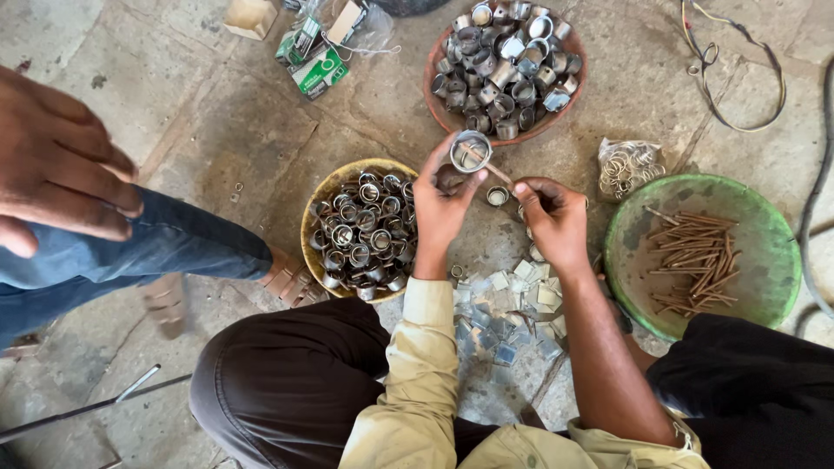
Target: The person sits on the floor and repeatedly picks up small metal cups and thin rods. They insert the rods into the cups and place the assembled units into a yellow bowl. The person also moves a bowl of metal rings and arranges metal cups on the floor.
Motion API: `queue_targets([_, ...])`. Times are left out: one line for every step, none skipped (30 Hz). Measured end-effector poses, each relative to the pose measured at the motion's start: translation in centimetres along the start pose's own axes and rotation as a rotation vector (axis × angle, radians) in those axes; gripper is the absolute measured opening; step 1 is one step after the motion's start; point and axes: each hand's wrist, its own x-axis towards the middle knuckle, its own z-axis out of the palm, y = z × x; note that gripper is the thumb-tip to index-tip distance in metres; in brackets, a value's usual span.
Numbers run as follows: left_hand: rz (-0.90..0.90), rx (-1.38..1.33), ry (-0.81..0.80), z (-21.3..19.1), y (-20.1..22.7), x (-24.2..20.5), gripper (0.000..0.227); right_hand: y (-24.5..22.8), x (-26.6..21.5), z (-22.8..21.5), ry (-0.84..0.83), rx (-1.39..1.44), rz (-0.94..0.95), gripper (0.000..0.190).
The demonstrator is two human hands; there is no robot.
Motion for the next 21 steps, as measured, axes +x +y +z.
queue_targets([-0.008,0.017,-0.015,0.0,0.3,0.1,0.064,-0.1,0.1,0.0,0.002,0.002,0.009,0.017])
queue_targets([-0.005,0.020,-0.025,0.0,0.6,0.1,0.063,-0.3,0.1,-0.1,0.008,-0.027,-0.012,0.017])
queue_targets([-0.003,0.021,-0.034,0.0,0.8,0.0,0.062,-0.4,0.1,-0.2,0.013,-0.058,-0.033,0.017])
queue_targets([0.000,0.022,-0.044,0.1,0.9,-0.1,0.062,-0.4,0.1,-0.4,0.017,-0.090,-0.053,0.017])
queue_targets([-0.014,0.033,-0.041,0.2,1.1,-0.1,0.062,-0.4,0.1,-0.4,0.021,-0.095,-0.052,0.017])
queue_targets([-0.028,0.043,-0.038,0.3,1.1,-0.1,0.062,-0.4,0.2,-0.5,0.024,-0.100,-0.051,0.017])
queue_targets([-0.041,0.053,-0.033,0.3,1.1,-0.1,0.062,-0.4,0.2,-0.5,0.026,-0.104,-0.050,0.017])
queue_targets([-0.036,0.053,-0.031,0.3,1.1,-0.2,0.062,-0.4,0.1,-0.5,0.025,-0.119,-0.047,0.017])
queue_targets([-0.027,0.053,-0.031,0.3,1.0,-0.2,0.062,-0.5,0.1,-0.5,0.026,-0.132,-0.047,0.017])
queue_targets([-0.018,0.053,-0.030,0.2,1.0,-0.2,0.062,-0.5,0.1,-0.4,0.026,-0.145,-0.047,0.017])
queue_targets([-0.016,0.049,-0.036,0.1,0.9,-0.1,0.062,-0.5,0.1,-0.4,0.026,-0.144,-0.045,0.017])
queue_targets([-0.013,0.045,-0.042,0.0,0.8,0.0,0.063,-0.6,0.2,-0.3,0.026,-0.143,-0.042,0.017])
queue_targets([-0.014,0.040,-0.049,0.0,0.7,-0.1,0.063,-0.7,0.1,-0.2,0.027,-0.144,-0.037,0.017])
queue_targets([-0.018,0.042,-0.044,0.0,0.6,-0.1,0.063,-0.8,0.0,-0.2,0.027,-0.138,-0.041,0.017])
queue_targets([-0.022,0.043,-0.038,0.0,0.6,-0.1,0.063,-0.9,0.0,-0.1,0.026,-0.132,-0.044,0.016])
queue_targets([-0.027,0.045,-0.032,0.0,0.5,-0.1,0.062,-1.1,0.0,0.0,0.026,-0.126,-0.047,0.016])
queue_targets([-0.038,0.038,-0.045,0.0,0.6,-0.1,0.064,-1.5,0.1,0.0,0.033,-0.213,-0.135,0.016])
queue_targets([-0.050,0.031,-0.057,0.2,0.6,0.0,0.065,-1.9,0.2,-0.2,0.041,-0.299,-0.224,0.016])
queue_targets([-0.064,0.025,-0.065,0.3,0.5,-0.2,0.066,-2.3,0.1,-0.2,0.042,-0.385,-0.311,0.017])
queue_targets([-0.018,0.056,-0.098,0.4,0.4,-0.3,0.066,-2.5,0.1,-0.2,0.048,-0.399,-0.325,0.016])
queue_targets([0.023,0.091,-0.123,0.5,0.1,-0.4,0.066,-2.5,0.0,-0.2,0.045,-0.412,-0.335,0.016])
